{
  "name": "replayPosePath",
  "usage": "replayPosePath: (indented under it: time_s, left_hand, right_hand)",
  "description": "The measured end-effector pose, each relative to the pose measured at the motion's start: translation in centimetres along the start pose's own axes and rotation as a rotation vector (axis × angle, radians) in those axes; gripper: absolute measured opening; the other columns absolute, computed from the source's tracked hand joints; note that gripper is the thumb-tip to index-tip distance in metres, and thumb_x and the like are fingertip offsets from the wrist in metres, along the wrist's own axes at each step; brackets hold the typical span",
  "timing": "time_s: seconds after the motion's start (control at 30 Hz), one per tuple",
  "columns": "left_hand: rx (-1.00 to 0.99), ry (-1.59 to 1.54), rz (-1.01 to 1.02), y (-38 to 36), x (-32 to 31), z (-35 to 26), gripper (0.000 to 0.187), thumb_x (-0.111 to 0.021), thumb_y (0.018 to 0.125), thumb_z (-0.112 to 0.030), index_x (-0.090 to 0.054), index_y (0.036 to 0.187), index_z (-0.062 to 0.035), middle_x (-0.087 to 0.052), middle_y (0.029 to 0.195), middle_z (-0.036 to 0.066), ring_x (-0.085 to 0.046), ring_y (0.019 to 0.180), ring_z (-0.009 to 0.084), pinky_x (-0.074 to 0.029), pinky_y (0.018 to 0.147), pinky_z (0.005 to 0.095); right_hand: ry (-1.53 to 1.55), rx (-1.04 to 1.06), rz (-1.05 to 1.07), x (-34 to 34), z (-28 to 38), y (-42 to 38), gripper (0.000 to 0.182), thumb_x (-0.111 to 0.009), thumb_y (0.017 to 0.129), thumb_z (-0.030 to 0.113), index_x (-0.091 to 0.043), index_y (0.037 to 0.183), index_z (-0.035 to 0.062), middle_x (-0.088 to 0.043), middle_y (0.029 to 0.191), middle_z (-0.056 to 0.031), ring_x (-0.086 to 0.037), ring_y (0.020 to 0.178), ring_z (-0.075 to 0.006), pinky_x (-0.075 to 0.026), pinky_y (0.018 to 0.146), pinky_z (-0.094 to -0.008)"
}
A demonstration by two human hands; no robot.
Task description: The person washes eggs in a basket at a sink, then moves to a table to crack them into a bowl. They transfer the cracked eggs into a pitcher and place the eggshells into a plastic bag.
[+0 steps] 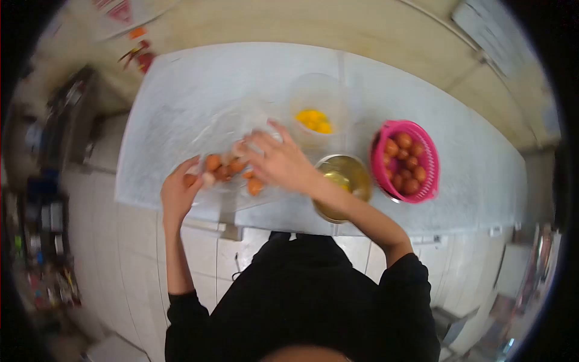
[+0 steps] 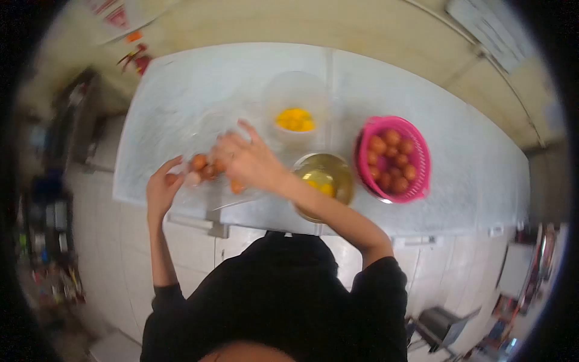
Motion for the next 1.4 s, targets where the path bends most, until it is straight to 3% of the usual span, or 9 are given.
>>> replayPosePath:
  time_s: [0.17, 0.33, 0.53, 0.7, 0.8, 0.93, 1.07, 1.23, 1.4]
  left_hand:
    - [0.066, -1.097, 0.303, -2.1, -5.9, -3.2, 0.034, -0.048, 0.094, -0.03, -0.057, 0.108, 0.0001, -0.06, 0.098, 0.009, -0.058, 0.085, 0.0164, -0.048, 0.07, 0.0315]
    - [0.223, -1.442, 0.892, -3.6, -12.8, -10.0, 0.041, -0.043, 0.095, -0.033, -0.047, 0.121, -0.0018, -0.053, 0.115, 0.013, -0.055, 0.096, 0.0192, -0.046, 0.08, 0.0307]
    - [0.313, -1.591, 1.188, -2.4, -18.3, -14.7, 0.05, -0.033, 0.097, -0.038, -0.042, 0.127, 0.0008, -0.053, 0.118, 0.015, -0.057, 0.095, 0.0242, -0.046, 0.084, 0.0322]
    - [0.305, -1.474, 1.106, -1.8, -19.6, -15.9, 0.061, -0.027, 0.096, -0.05, -0.041, 0.128, 0.0001, -0.052, 0.118, 0.015, -0.056, 0.095, 0.0229, -0.045, 0.085, 0.0307]
    - [0.306, -1.45, 1.052, -1.6, -19.9, -15.7, 0.069, -0.023, 0.094, -0.057, -0.042, 0.127, 0.0002, -0.052, 0.116, 0.014, -0.056, 0.093, 0.0224, -0.045, 0.084, 0.0311]
    - [0.261, -1.548, 1.101, -1.2, -19.4, -15.0, 0.078, -0.022, 0.091, -0.065, -0.042, 0.126, 0.0012, -0.054, 0.112, 0.013, -0.055, 0.091, 0.0211, -0.046, 0.084, 0.0303]
    - [0.19, -1.562, 1.014, -1.3, -18.4, -13.5, 0.074, -0.02, 0.091, -0.064, -0.047, 0.122, -0.0021, -0.056, 0.11, 0.01, -0.057, 0.088, 0.0175, -0.046, 0.079, 0.0293]
    - [0.292, -1.347, 0.555, -1.2, -14.8, -10.1, 0.079, -0.023, 0.087, -0.07, -0.048, 0.121, -0.0035, -0.057, 0.11, 0.007, -0.058, 0.092, 0.0124, -0.047, 0.073, 0.0275]
    - [0.275, -1.1, 0.042, -1.5, -11.6, -3.9, 0.054, -0.036, 0.094, -0.054, -0.056, 0.103, -0.0043, -0.059, 0.083, 0.002, -0.055, 0.068, 0.0085, -0.044, 0.054, 0.0218]
  right_hand:
    - [-0.102, -0.511, -0.38, 9.1, -5.8, -13.4, 0.021, -0.068, 0.065, 0.009, -0.061, 0.084, 0.0074, -0.061, 0.083, -0.0076, -0.058, 0.082, -0.028, -0.044, 0.072, -0.0408]
    - [-0.337, -1.169, -0.075, 9.2, -16.4, -25.2, 0.03, -0.059, 0.073, 0.007, -0.055, 0.103, 0.003, -0.054, 0.107, -0.0139, -0.052, 0.1, -0.0334, -0.048, 0.075, -0.0447]
    - [-0.535, -0.686, 0.182, 6.5, -22.4, -29.3, 0.043, -0.061, 0.066, 0.002, -0.054, 0.108, 0.0033, -0.053, 0.112, -0.0121, -0.051, 0.104, -0.032, -0.047, 0.081, -0.0448]
    - [-0.333, -0.725, 0.125, 8.4, -21.8, -28.6, 0.046, -0.062, 0.064, 0.004, -0.055, 0.11, 0.0, -0.055, 0.112, -0.0181, -0.052, 0.104, -0.034, -0.046, 0.087, -0.0391]
    - [0.016, -1.074, 0.03, 11.0, -17.4, -25.7, 0.048, -0.067, 0.062, 0.002, -0.053, 0.108, -0.0006, -0.058, 0.105, -0.0143, -0.056, 0.102, -0.028, -0.047, 0.087, -0.0375]
    - [0.64, -0.933, -0.508, 9.1, -12.0, -23.3, 0.038, -0.067, 0.067, 0.002, -0.055, 0.103, 0.0019, -0.058, 0.107, -0.0088, -0.054, 0.103, -0.018, -0.043, 0.089, -0.032]
    - [1.341, -0.949, -0.334, 6.0, -5.6, -16.7, 0.029, -0.055, 0.071, 0.0, -0.052, 0.099, 0.0051, -0.054, 0.092, -0.0024, -0.053, 0.09, -0.0123, -0.042, 0.083, -0.0257]
    - [1.263, -0.741, -0.134, 1.5, -0.6, -7.3, 0.032, -0.062, 0.072, 0.01, -0.059, 0.103, 0.0006, -0.06, 0.092, -0.0081, -0.058, 0.086, -0.0138, -0.046, 0.078, -0.0273]
    - [1.667, -0.764, 0.152, -1.3, 1.7, -2.2, 0.033, -0.061, 0.079, 0.008, -0.062, 0.112, 0.0013, -0.061, 0.082, -0.0025, -0.049, 0.056, -0.0045, -0.036, 0.047, -0.0194]
Point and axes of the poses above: each hand's wrist, its own y-axis towards the middle knuckle, its own x-axis out of the back of the hand, z = x × y, the point moved 2 cm from there along y, towards the middle knuckle
